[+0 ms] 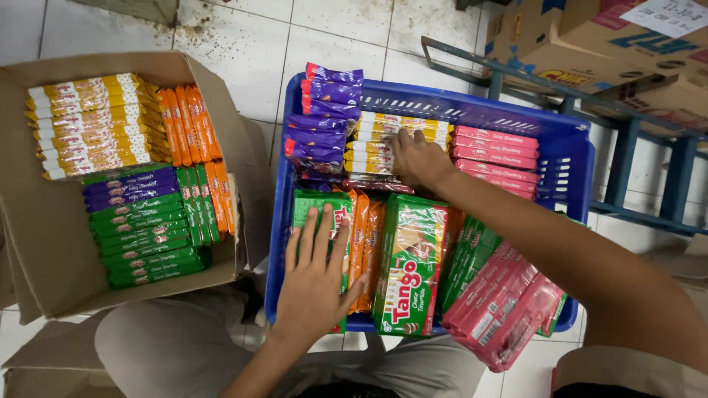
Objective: The person sits on a low stool and transfers packs of Tango snacks from a cardboard box into a blue plastic basket. They handle green, orange, pink, and purple snack packs, arranging them by color and orientation within the basket.
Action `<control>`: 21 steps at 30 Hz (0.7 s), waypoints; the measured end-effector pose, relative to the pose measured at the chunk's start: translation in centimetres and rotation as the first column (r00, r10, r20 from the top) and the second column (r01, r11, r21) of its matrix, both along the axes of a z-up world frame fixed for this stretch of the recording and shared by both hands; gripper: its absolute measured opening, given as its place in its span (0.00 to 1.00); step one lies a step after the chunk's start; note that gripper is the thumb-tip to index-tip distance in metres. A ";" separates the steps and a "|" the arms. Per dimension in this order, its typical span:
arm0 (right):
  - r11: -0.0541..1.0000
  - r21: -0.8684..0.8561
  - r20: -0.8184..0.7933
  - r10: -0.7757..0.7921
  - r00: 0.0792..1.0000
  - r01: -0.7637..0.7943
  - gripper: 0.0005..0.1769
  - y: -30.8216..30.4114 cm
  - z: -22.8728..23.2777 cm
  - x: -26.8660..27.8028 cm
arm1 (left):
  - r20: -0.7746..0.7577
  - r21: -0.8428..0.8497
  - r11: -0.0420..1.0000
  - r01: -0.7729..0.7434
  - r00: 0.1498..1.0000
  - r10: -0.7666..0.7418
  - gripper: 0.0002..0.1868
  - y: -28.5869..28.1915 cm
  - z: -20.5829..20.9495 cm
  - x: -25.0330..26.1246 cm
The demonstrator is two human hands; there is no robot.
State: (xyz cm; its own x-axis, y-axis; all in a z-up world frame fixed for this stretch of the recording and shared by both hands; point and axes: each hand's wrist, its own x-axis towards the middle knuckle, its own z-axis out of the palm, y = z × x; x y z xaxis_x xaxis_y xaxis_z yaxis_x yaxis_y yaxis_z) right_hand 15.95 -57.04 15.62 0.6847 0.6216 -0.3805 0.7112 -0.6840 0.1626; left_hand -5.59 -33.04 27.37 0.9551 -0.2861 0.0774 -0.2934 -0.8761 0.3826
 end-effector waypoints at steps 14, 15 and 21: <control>0.999 -0.005 0.062 0.052 0.997 -0.052 0.26 -1.1 -1.5 0.1 | -0.010 0.021 1.000 0.001 1.000 0.000 0.40 0.2 -0.2 0.0; 0.994 -0.003 0.130 0.112 0.985 -0.112 0.34 -1.5 -2.0 0.6 | -0.004 0.010 1.000 -0.003 1.000 0.003 0.40 0.2 -0.2 0.0; 0.987 -0.114 -0.252 -0.142 0.957 0.116 0.44 0.1 6.1 1.8 | -0.026 -0.143 0.990 -0.011 1.000 0.007 0.39 -0.1 -0.8 -0.2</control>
State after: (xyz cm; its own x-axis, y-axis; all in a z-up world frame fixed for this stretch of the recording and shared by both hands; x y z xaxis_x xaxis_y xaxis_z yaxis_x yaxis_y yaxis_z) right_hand 17.75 -56.90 21.74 0.6268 0.4857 -0.6092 0.6441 -0.7630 0.0545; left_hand -5.82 -33.13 26.60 0.9597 -0.2652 0.0928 -0.2745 -0.8142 0.5115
